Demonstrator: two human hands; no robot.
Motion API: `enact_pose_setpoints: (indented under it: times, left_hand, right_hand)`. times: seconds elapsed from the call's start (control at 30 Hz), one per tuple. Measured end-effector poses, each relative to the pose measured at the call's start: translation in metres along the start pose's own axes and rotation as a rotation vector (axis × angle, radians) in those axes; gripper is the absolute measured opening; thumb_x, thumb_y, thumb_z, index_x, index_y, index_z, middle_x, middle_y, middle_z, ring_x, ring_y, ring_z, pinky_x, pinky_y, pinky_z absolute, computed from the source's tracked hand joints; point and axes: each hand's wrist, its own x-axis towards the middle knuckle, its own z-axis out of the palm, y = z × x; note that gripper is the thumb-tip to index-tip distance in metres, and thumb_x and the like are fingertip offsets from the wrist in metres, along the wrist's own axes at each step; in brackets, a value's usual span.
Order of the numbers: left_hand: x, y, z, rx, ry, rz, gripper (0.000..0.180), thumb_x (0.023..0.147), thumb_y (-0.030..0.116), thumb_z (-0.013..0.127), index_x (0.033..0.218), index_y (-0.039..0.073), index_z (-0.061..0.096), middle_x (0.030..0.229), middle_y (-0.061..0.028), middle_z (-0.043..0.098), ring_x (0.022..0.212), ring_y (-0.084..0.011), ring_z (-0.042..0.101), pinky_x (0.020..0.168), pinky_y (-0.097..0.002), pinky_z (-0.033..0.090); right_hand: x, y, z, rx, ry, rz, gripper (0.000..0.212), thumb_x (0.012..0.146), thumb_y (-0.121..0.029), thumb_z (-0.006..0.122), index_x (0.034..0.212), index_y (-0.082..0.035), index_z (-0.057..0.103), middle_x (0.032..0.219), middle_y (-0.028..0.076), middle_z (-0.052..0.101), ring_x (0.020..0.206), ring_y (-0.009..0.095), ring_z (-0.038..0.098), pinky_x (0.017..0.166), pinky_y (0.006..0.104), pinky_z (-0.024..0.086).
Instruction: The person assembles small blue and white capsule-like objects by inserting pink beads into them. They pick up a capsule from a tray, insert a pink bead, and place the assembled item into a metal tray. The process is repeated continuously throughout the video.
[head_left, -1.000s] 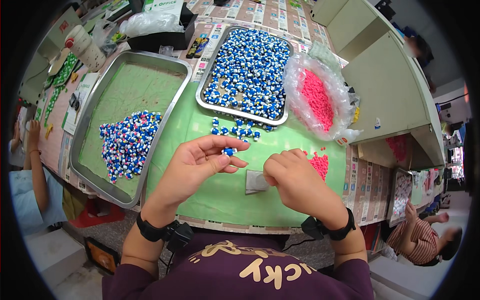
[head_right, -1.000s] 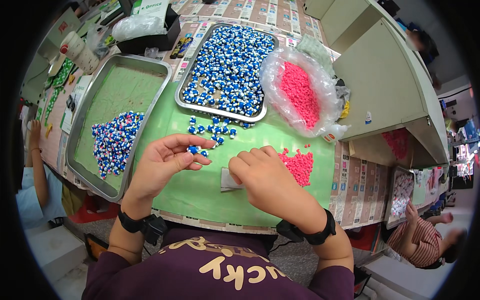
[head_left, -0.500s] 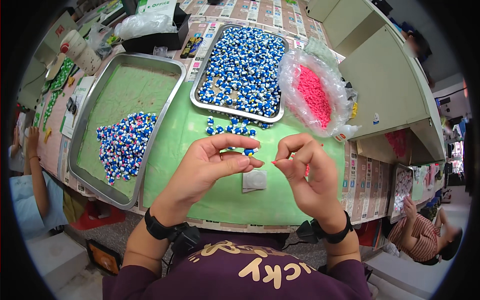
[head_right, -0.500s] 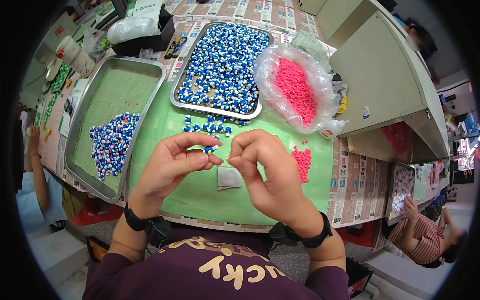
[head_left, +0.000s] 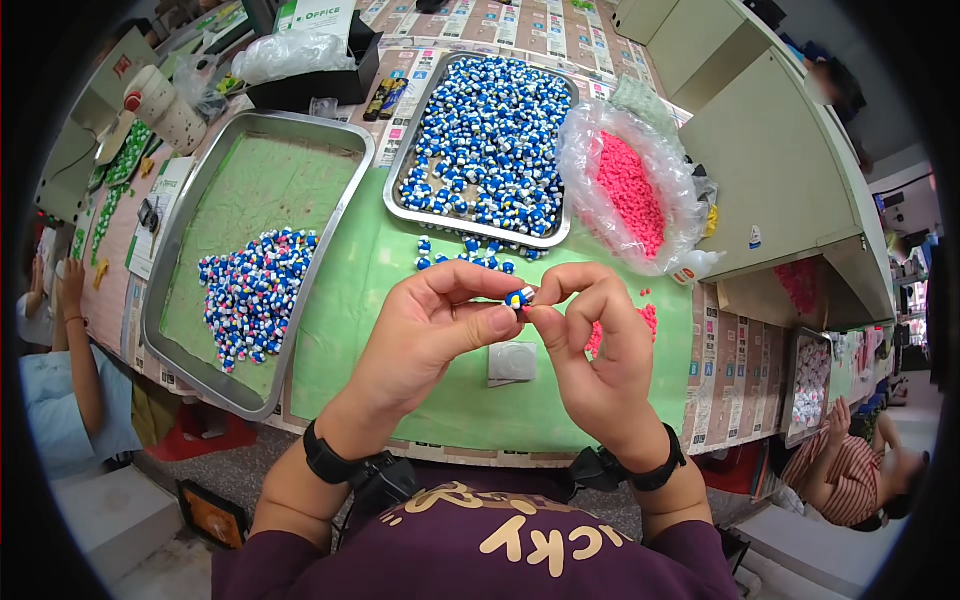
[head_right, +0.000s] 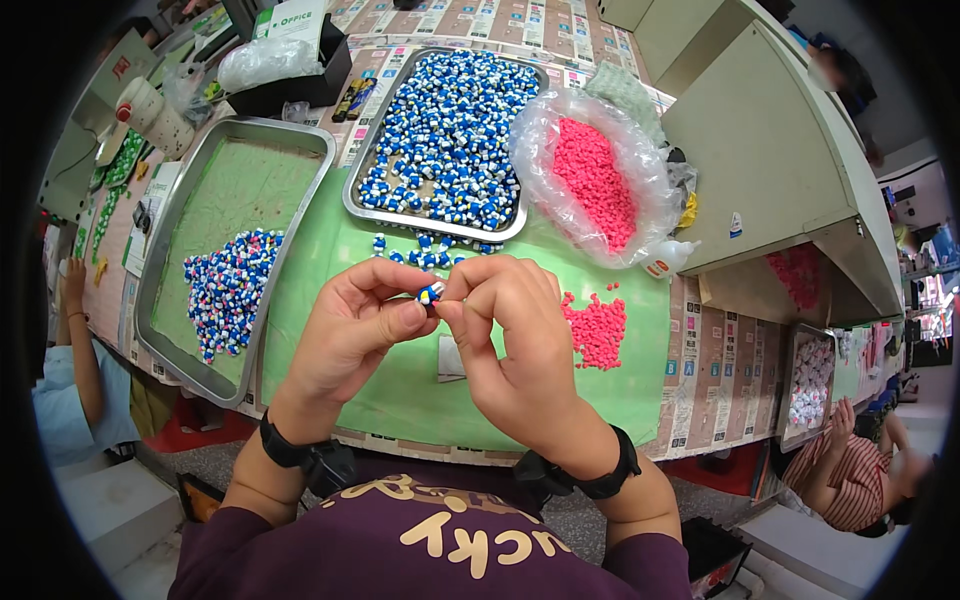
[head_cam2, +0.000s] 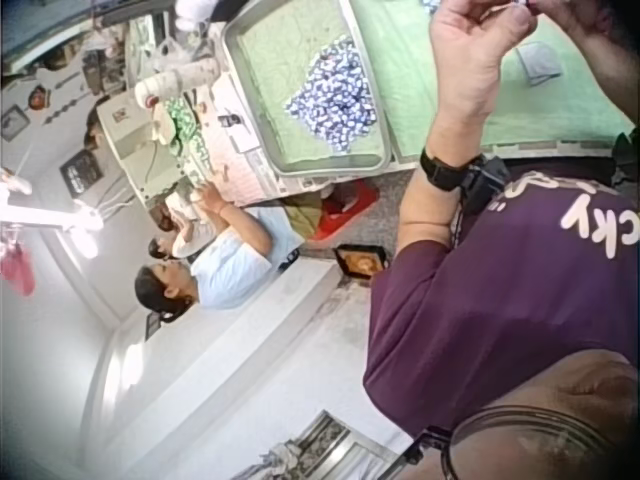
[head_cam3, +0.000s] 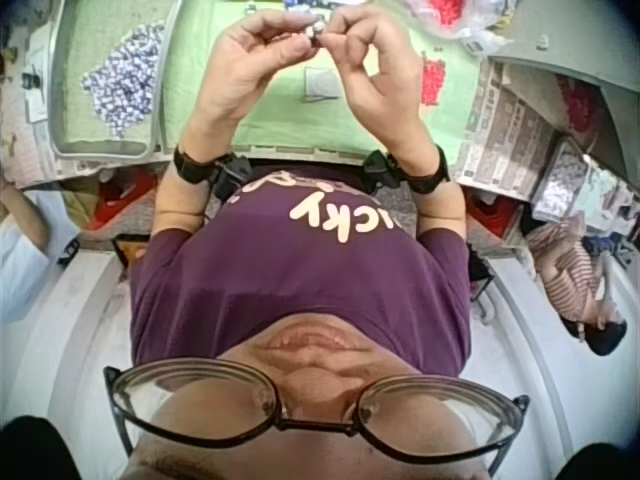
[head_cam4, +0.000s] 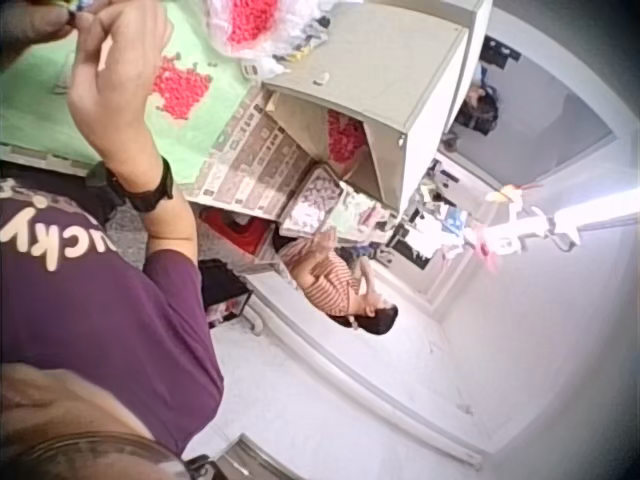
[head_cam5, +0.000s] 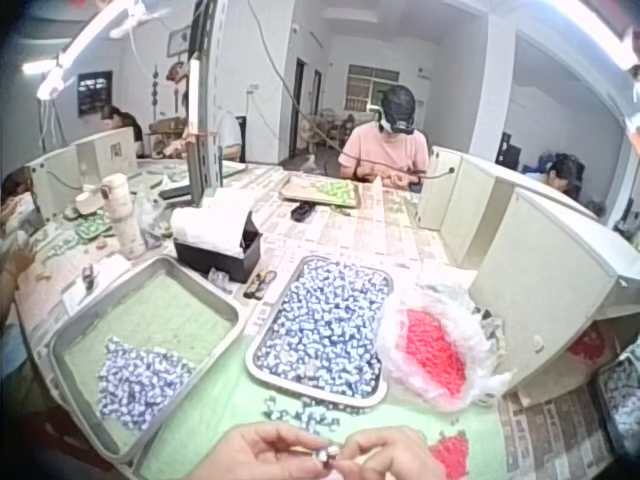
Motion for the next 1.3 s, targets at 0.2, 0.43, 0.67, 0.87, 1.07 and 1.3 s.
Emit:
enact_pose_setpoints:
  times: [0.2,0.43,0.67,0.87,1.07,1.3]
  left_hand:
    - [-0.006,-0.006,0.011,0.316,0.089,0.231,0.022,0.085,-0.005,0.07,0.106,-0.001,0.065,0.106,-0.0108,0.068,0.096,-0.0156,0.067,0.084,-0.0274,0.056]
    - [-0.008,-0.002,0.01,0.477,0.038,0.388,0.018,0.082,-0.009,0.07,0.099,-0.002,0.067,0.098,-0.0095,0.068,0.09,-0.0142,0.068,0.078,-0.0256,0.057]
    - [-0.049,0.044,-0.055,0.721,0.453,0.559,0.017,0.086,-0.008,0.065,0.102,-0.001,0.063,0.094,-0.0094,0.068,0.082,-0.0177,0.07,0.072,-0.0261,0.058]
    - [-0.096,0.094,-0.14,1.163,0.844,0.487,0.014,0.089,-0.002,0.064,0.102,-0.001,0.061,0.091,-0.006,0.065,0.077,-0.0113,0.064,0.068,-0.0213,0.052]
    - [-0.096,0.094,-0.14,1.723,0.994,0.301,0.012,0.088,0.007,0.065,0.099,0.002,0.065,0.092,-0.0051,0.065,0.081,-0.0131,0.062,0.064,-0.0257,0.049]
    - [-0.055,0.057,-0.066,1.615,0.579,0.399,0.017,0.081,0.003,0.067,0.098,0.002,0.063,0.097,-0.0127,0.06,0.093,-0.0276,0.06,0.077,-0.0344,0.05]
  right_hand:
    - [-0.001,-0.006,0.011,0.012,0.148,0.035,0.027,0.081,0.004,0.069,0.076,-0.009,0.045,0.086,0.006,0.062,0.077,0.023,0.054,0.072,0.0348,0.036]
    - [0.0,-0.002,0.001,0.301,0.109,0.184,0.03,0.08,0.002,0.074,0.082,-0.007,0.045,0.086,0.005,0.054,0.081,0.015,0.052,0.076,0.0291,0.042]
    - [-0.005,0.051,-0.069,-0.074,0.044,0.316,0.019,0.082,0.002,0.068,0.081,-0.002,0.049,0.076,0.004,0.056,0.073,0.014,0.054,0.07,0.0289,0.045]
    - [-0.021,0.079,-0.061,-0.262,-0.214,0.397,0.012,0.076,0.009,0.055,0.083,0.001,0.052,0.075,0.016,0.058,0.068,0.032,0.058,0.061,0.0353,0.047]
    - [-0.015,0.082,-0.044,-0.448,-0.352,0.327,0.008,0.078,0.002,0.058,0.078,-0.004,0.052,0.074,0.011,0.06,0.074,0.033,0.058,0.07,0.0413,0.042]
    - [-0.021,0.083,-0.036,-0.565,-0.337,0.224,0.009,0.08,-0.001,0.058,0.081,-0.007,0.052,0.073,0.009,0.058,0.075,0.031,0.057,0.074,0.0407,0.039]
